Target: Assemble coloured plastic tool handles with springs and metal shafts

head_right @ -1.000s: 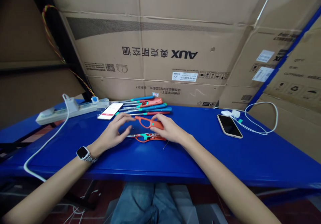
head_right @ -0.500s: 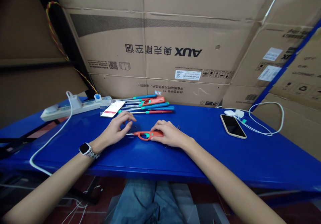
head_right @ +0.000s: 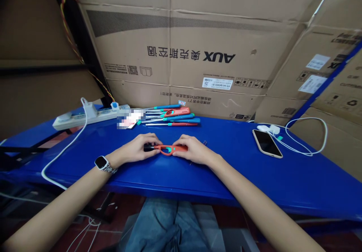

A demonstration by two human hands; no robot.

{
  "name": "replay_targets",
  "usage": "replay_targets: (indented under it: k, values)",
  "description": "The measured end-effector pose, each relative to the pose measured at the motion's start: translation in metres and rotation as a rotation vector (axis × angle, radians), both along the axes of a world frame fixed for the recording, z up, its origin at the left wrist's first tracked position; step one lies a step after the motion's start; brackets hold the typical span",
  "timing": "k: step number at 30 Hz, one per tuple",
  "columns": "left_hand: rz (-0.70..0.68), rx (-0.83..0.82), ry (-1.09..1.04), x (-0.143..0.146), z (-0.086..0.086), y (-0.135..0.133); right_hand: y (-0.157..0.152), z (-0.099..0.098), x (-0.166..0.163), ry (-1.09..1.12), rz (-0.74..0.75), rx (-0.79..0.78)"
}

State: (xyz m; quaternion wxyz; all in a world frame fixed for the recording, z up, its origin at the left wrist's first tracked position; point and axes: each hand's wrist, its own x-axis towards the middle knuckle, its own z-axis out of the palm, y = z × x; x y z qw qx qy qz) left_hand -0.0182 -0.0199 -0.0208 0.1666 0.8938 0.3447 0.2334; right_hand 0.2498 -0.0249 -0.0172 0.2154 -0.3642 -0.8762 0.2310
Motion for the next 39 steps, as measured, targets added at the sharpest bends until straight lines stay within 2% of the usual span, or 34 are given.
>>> replay_targets:
  k: [9, 14, 17, 22, 27, 34, 39]
  values:
    - [-0.004, -0.043, 0.012, -0.004, -0.004, 0.003, 0.006, 0.0, -0.002, 0.01, -0.026, -0.103]
    - [-0.026, -0.134, -0.028, -0.003, -0.002, 0.005, 0.007, -0.006, 0.001, 0.058, -0.059, -0.039]
    - [-0.043, -0.129, -0.043, -0.006, -0.003, 0.007, 0.005, -0.006, 0.003, 0.035, -0.034, -0.002]
    - [-0.03, -0.076, -0.014, -0.006, -0.002, 0.006, 0.003, 0.002, 0.008, -0.008, -0.015, -0.035]
    - [0.015, -0.127, -0.06, -0.002, -0.001, 0.004, 0.004, 0.002, 0.011, -0.009, -0.027, -0.065]
    - [-0.019, -0.098, -0.054, -0.005, -0.003, 0.009, 0.0, 0.001, 0.01, -0.003, -0.013, 0.02]
    - [-0.011, -0.088, -0.042, -0.006, -0.005, 0.011, -0.001, 0.003, 0.01, 0.019, 0.004, 0.01]
